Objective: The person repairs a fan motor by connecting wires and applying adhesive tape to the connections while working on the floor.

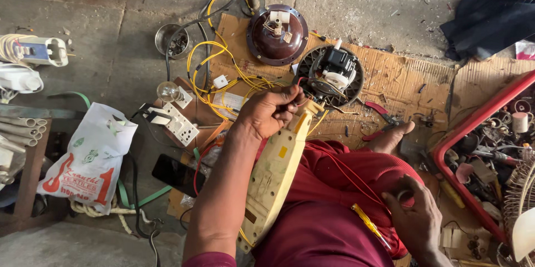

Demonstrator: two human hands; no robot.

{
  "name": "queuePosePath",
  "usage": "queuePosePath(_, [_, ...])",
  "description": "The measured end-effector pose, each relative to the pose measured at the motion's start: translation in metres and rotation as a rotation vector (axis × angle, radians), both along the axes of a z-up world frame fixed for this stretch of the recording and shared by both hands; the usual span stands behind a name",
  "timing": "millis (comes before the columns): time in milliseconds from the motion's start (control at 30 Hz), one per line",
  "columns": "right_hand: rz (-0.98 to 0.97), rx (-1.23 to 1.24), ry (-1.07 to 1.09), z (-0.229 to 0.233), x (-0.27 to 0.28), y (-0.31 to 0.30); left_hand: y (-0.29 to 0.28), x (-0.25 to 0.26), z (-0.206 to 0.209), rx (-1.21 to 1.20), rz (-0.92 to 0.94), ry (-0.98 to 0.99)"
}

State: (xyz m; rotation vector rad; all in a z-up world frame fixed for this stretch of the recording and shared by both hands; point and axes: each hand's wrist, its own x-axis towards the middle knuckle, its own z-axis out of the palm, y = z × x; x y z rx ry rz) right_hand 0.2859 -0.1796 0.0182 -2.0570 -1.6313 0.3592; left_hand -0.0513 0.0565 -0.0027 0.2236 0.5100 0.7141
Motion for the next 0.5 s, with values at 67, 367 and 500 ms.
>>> queuePosePath(67, [0.019,-0.003,0.002,0.001,0.002,0.000,0.006,-0.003,-0.008,-0.080,0.033,0.033])
queuePosePath(367, [0.054,-0.051,0.091,0.004,0.008,0.000,0.029,-0.010,-0.036,-0.204,0.167,0.085])
queuePosePath(500, [0.028,-0.138,0.182,0.008,0.016,0.005,0.032,-0.012,-0.048,-0.185,0.201,0.054])
